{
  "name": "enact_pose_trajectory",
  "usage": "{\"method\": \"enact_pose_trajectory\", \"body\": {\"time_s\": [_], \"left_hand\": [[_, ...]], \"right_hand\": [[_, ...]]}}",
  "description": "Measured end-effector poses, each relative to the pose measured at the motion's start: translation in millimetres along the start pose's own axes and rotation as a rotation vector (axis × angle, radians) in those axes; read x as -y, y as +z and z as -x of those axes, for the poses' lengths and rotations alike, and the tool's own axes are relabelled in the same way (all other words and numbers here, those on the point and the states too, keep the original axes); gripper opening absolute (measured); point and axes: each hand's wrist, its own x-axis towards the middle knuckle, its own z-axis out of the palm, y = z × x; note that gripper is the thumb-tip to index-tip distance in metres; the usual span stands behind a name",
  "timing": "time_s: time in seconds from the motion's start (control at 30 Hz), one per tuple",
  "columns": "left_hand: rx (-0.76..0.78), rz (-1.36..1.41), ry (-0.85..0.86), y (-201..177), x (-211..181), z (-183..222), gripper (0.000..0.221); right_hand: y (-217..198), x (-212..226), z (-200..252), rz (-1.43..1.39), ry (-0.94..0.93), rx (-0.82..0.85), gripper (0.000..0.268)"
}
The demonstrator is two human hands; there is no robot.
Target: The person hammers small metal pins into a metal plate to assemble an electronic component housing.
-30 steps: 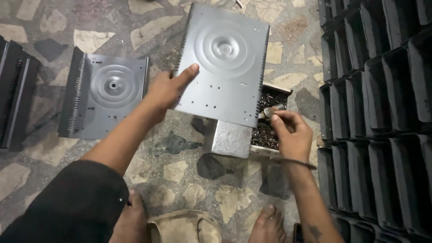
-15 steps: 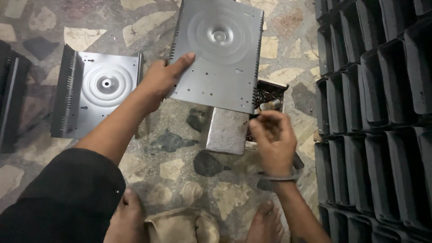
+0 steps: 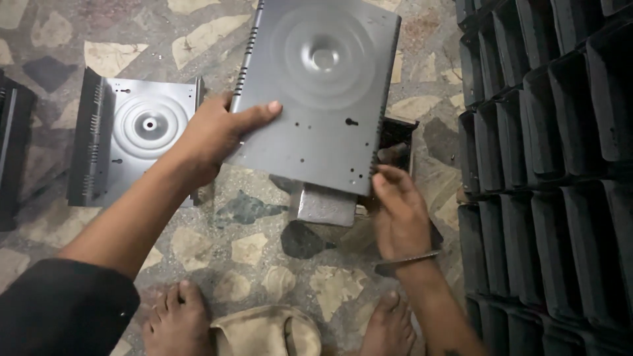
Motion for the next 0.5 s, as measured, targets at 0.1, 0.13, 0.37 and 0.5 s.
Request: {"method": "enact_pose_trajectory", "body": {"time_s": [0.1,0.13,0.37,0.5], "left_hand": [[0.009,0.006,0.043,-1.7,4.9,1.0,0.073],[0.007,0.006,0.042,-1.6,5.5,0.4,0.073],[0.015,0.024,0.039,0.1,7.0,-3.9,0.074],[-0.003,-0.006,0.026,0.6,6.7,-6.3,0.075]], "right_hand": [[-1.1,-6.1,0.6,-0.086,0.066,0.005,0.022],[-0.6,-6.2,-0.5,-0.087,0.067,0.006,0.022],[-2.5,-6.4,-3.8,-0.068,0.091,0.019,0.024],[3.9,-0.6,-2.0,-0.029,0.115,-0.002,0.025]]}}
